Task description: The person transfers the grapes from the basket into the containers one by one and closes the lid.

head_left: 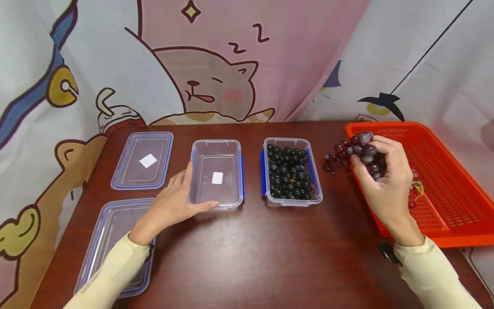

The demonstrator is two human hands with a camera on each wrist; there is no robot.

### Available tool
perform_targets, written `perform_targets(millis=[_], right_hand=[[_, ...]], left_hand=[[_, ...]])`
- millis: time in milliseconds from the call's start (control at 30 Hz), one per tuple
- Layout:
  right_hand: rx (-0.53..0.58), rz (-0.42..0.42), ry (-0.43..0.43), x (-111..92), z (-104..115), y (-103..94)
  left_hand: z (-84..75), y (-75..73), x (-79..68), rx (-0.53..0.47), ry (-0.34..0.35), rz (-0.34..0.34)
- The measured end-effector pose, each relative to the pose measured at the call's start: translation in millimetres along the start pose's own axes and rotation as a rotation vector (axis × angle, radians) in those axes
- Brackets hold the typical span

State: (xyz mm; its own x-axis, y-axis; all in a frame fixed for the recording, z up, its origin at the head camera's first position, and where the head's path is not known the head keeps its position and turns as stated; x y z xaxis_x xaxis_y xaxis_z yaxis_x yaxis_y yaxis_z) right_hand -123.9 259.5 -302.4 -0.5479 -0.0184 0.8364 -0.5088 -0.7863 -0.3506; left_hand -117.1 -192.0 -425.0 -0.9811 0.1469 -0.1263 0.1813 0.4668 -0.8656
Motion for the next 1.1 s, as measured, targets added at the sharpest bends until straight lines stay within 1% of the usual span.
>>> perform_targets(millis=[100, 233, 433, 767, 1033, 1100], right_hand=[[0.03, 0.005, -0.008, -1, 0, 7.1], [0.072, 0.008, -0.013, -2, 3, 16.6], [0.139, 0.006, -0.027, 3, 13, 33.2], [0.263, 0.048, -0.074, 7, 37, 68.0], [0.344, 0.108, -0.073, -1, 40, 99.3], [0.367, 0.112, -0.07, -2, 42, 105.9]], left_hand=[[-0.6, -1.6, -0.4, 0.003, -0.001, 0.003], [0.0, 0.3, -0.1, 0.0, -0.005, 0.012], [0.0, 1.7, 1.9, -0.004, -0.01, 0.027], [1.3, 0.2, 1.7, -0.007, -0.018, 0.042], [0.5, 1.3, 1.8, -0.006, -0.012, 0.037], [0.0, 1.2, 2.0, -0.007, -0.011, 0.035]])
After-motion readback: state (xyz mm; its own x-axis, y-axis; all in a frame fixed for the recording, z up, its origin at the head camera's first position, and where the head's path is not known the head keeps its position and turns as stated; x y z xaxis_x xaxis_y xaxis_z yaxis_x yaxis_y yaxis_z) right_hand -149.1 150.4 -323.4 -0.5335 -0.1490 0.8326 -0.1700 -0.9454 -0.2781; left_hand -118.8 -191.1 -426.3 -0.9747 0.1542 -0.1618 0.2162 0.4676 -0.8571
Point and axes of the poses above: each hand's wrist, its own x-axis towards the middle knuckle, its own y-axis out of the palm, z = x × y, the point moved 5 cm from there along x, towards the middle knuckle, and after that the axes turned 3 degrees about -y, right-handed, at the moved point
